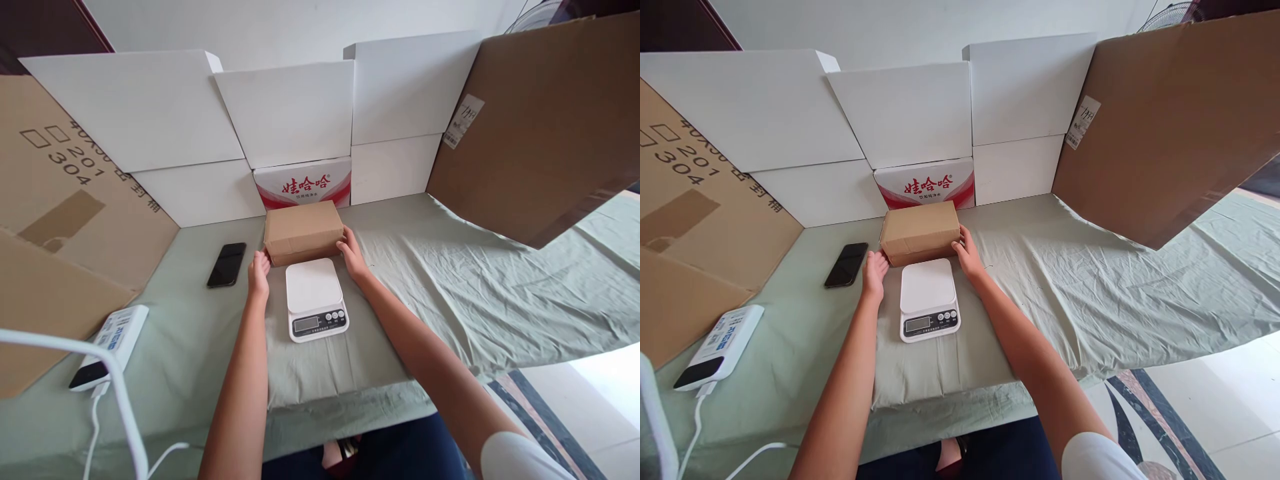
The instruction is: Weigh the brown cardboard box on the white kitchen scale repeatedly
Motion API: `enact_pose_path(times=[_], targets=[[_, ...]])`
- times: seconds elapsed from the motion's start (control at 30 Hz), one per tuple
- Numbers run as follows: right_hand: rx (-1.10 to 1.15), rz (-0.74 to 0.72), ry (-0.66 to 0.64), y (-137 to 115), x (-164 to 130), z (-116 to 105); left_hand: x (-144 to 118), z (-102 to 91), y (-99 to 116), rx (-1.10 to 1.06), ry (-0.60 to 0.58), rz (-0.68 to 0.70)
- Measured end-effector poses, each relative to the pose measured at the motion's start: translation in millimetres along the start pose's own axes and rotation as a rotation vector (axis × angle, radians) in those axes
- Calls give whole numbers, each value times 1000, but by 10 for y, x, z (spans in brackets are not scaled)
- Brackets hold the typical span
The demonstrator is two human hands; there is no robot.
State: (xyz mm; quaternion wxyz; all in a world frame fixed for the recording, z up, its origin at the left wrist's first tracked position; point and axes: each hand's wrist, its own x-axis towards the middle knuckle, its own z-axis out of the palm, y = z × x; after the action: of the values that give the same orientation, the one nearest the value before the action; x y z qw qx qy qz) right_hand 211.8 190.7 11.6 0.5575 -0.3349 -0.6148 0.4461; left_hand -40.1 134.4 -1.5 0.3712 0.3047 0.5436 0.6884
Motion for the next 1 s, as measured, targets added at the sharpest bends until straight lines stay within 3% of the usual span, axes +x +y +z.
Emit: enact_pose_path(times=[0.43,0.6,0.77,1.0], targets=[[59,-176,7,42,-52,24,-103,34,85,-16,0,195],[26,-221,-15,-132,-129,24,-235,-6,199,-29,9,238],[52,-218,-110,-426,-497,-102,-686,-203,283,-40,-7,294],[71,-173,-139,-566,-1158,-288,-1425,-444,147,-13,-44,306]])
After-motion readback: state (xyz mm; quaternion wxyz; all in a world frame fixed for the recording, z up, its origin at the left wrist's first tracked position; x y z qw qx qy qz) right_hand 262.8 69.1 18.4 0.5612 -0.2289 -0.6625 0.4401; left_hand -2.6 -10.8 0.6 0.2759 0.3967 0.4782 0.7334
